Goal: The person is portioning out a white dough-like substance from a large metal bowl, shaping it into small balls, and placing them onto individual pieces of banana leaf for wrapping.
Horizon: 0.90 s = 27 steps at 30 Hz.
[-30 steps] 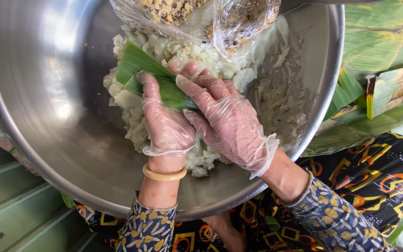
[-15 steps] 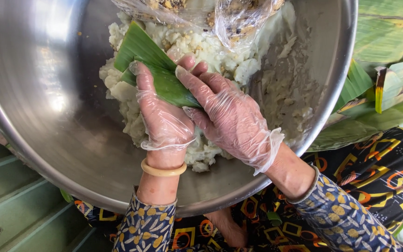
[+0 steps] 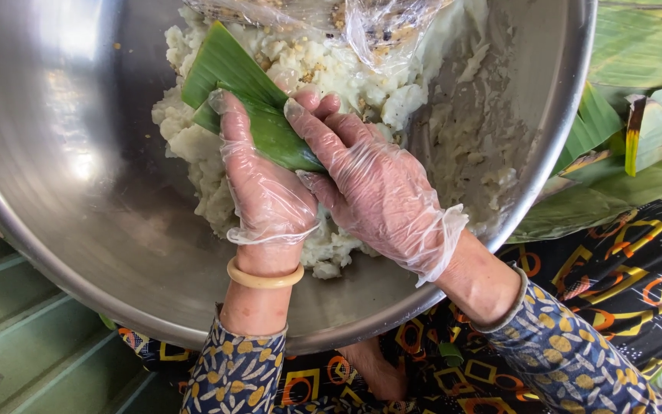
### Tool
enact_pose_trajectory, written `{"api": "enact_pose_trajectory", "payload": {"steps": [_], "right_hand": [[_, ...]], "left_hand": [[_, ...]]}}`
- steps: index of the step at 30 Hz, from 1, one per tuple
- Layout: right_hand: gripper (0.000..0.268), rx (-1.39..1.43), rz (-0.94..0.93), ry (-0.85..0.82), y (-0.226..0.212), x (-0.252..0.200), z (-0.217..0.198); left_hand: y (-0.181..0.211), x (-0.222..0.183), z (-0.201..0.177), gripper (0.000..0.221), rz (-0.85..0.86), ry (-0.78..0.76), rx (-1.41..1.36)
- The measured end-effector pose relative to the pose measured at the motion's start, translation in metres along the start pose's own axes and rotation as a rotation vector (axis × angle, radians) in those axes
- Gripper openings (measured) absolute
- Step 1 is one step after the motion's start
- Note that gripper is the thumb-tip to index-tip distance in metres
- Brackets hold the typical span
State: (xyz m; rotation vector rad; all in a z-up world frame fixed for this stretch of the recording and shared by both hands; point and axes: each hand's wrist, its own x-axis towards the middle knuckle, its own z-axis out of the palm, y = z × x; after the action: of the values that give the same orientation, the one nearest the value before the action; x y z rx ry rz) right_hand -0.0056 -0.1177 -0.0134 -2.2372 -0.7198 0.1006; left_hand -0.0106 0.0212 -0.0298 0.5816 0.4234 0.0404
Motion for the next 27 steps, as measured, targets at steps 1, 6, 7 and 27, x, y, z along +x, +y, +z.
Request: {"api": "enact_pose_trajectory", "payload": {"steps": [1,6,7,27], "right_hand": [[0.074,0.006,-0.003,-0.011,0.0,0.0,-0.001],[0.073,0.008,0.005,-0.03,0.0,0.001,-0.001],[0.072,0.013,0.008,-0.034,-0.001,0.001,-0.002],[0.066,-0.006,0.011,-0.012,0.0,0.0,0.001]], "left_hand": [[0.0,-0.001,0.002,0.055,-0.003,0.063,0.026],[-0.001,-0.002,0.002,0.052,0.011,0.09,0.038],[0.0,-0.002,0.003,0.06,-0.017,0.118,0.067],[-0.001,-0.003,0.014,0.046,-0.069,0.225,0.159]]}}
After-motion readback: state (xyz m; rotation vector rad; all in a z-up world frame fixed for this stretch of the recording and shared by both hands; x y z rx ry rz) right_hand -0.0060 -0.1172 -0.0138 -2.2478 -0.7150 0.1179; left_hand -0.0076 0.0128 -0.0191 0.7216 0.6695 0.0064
